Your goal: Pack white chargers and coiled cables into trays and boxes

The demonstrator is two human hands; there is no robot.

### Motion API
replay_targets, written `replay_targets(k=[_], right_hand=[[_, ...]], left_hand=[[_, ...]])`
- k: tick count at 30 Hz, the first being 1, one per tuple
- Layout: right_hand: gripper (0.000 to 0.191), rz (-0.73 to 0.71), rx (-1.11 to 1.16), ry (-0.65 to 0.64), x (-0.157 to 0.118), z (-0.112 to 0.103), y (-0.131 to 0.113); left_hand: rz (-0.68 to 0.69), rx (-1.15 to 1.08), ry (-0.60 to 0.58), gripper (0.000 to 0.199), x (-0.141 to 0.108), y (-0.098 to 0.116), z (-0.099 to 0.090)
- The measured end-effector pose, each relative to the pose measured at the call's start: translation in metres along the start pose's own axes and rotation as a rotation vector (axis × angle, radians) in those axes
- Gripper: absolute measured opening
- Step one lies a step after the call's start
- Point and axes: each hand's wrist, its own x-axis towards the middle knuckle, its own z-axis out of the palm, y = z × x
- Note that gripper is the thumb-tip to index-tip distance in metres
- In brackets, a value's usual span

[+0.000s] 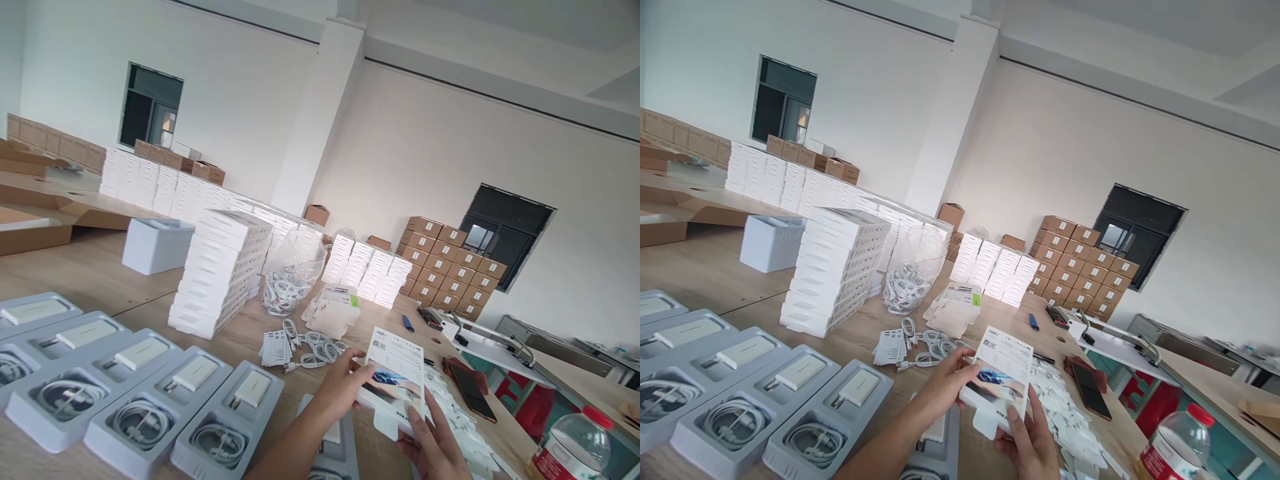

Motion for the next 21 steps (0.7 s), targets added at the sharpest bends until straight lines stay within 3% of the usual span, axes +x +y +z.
replay_targets(k=[4, 10, 14, 17, 21], right_hand=[[0.108, 0.024, -0.043, 0.024, -0.008, 0.005, 0.006], [0.096, -0.168, -0.134, 0.016, -0.023, 0.005, 0.032], [0.091, -0.235, -0.186, 0.023, -0.034, 0.002, 0.052], [0.090, -0.187, -0.128, 0.094, -0.034, 0.004, 0.046], [0.092, -0.053, -0.053, 0.160, -0.023, 0.009, 0.017]], left_hand=[[-0.016, -0.101, -0.101, 0.043, -0.004, 0.002, 0.005], [-0.024, -0.304, 0.244, 0.060, 0.014, 0.004, -0.001], [-0.014, -0.339, 0.382, 0.059, 0.025, 0.010, -0.013], [-0.044, -0.337, 0.318, 0.052, 0.022, 0.011, -0.012], [-0.146, -0.228, 0.066, 0.055, 0.010, 0.004, 0.004]])
